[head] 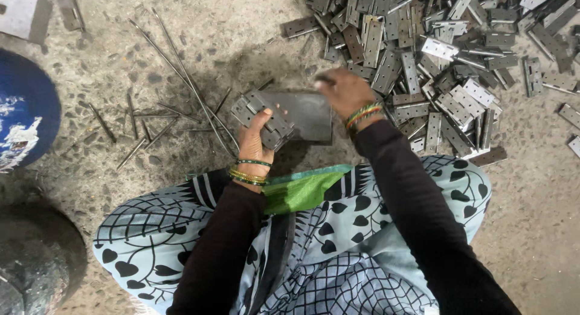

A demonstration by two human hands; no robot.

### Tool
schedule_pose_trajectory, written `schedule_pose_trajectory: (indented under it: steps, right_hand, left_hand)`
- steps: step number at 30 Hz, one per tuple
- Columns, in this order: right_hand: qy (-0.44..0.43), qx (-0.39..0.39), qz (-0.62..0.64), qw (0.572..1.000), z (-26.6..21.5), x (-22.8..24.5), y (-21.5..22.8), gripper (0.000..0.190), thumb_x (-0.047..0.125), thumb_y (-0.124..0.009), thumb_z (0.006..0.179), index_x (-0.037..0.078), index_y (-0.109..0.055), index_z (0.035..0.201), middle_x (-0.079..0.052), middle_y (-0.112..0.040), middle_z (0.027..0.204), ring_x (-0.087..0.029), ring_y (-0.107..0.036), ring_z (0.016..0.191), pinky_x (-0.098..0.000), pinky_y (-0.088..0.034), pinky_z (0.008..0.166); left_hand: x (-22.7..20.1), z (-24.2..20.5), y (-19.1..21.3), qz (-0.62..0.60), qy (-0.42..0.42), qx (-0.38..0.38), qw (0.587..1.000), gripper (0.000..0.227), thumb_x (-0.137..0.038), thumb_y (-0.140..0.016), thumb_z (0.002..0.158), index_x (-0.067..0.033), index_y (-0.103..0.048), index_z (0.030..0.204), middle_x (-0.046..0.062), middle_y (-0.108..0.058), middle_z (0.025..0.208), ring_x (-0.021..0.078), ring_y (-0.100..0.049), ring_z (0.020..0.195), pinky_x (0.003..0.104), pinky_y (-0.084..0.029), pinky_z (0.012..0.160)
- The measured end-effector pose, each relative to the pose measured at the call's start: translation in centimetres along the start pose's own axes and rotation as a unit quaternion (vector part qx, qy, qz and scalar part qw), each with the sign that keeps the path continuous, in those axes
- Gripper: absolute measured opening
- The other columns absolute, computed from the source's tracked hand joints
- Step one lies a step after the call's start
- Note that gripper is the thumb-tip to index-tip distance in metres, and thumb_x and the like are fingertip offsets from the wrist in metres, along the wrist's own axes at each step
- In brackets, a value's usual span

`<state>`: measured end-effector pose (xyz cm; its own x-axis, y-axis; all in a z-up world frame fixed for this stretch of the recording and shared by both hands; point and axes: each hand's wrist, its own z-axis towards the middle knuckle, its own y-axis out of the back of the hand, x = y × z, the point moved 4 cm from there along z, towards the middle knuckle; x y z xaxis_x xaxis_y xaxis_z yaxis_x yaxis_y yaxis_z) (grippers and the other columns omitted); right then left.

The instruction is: The person sits on the floor and assembles small metal hardware pieces by inserting pins into rectangular metal plates using a metal block as a guide. The person repeatedly picks up plates and pins, aligns them, and pushes the pins through to complete the assembly.

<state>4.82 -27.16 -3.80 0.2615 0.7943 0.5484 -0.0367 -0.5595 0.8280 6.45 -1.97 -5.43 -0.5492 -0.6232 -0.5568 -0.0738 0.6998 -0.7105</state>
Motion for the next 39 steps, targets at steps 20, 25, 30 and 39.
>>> schedule_pose_trajectory:
  steps: [20,25,30,39]
  right_hand:
    - [0.224,-0.209,-0.158,0.939,-4.5,8.7,0.5,0.058,-0.001,-0.064,0.108,0.024,-0.051,0.159,-0.008,-0.061,0.125,-0.023,-0.062,0.107,-0.0347,-0.060,0.083]
    - [0.084,-0.055,-0.244,0.964,-5.8,5.9,-5.2,0.064,0.039,-0.076,0.084,0.026,-0.059,0.144,-0.016,-0.059,0.111,-0.037,-0.058,0.107,-0.0535,-0.047,0.088]
    - [0.052,-0.027,-0.198,0.978,-4.9,3.2,-4.9,0.059,0.045,-0.076,0.086,0.010,-0.063,0.130,-0.021,-0.063,0.118,-0.038,-0.064,0.110,-0.0479,-0.053,0.094]
    - [-0.117,0.003,-0.057,0.992,-3.3,1.5,-5.4,0.054,0.044,-0.057,0.097,-0.004,-0.058,0.123,-0.019,-0.064,0.097,-0.033,-0.061,0.085,-0.0449,-0.050,0.074]
  left_hand:
    - [-1.4,0.1,-0.1,-0.053,-0.103,-0.059,0.992,0.038,-0.016,-0.083,0.082,-0.0049,-0.065,0.113,0.004,-0.069,0.098,0.0196,-0.070,0.086,0.038,-0.059,0.074]
    - [-1.9,-0.9,0.1,-0.031,-0.121,-0.134,0.983,0.042,-0.016,-0.083,0.079,-0.0065,-0.066,0.116,0.001,-0.071,0.100,0.0154,-0.069,0.085,0.034,-0.058,0.073]
    - [-1.7,0.2,-0.3,-0.045,-0.112,-0.104,0.987,0.040,-0.014,-0.084,0.081,-0.0018,-0.066,0.114,0.004,-0.071,0.100,0.0180,-0.070,0.084,0.035,-0.058,0.072]
    - [-1.7,0.0,-0.5,-0.056,-0.091,-0.053,0.993,0.039,-0.012,-0.082,0.082,-0.0007,-0.063,0.114,0.009,-0.072,0.099,0.0254,-0.075,0.086,0.040,-0.064,0.075]
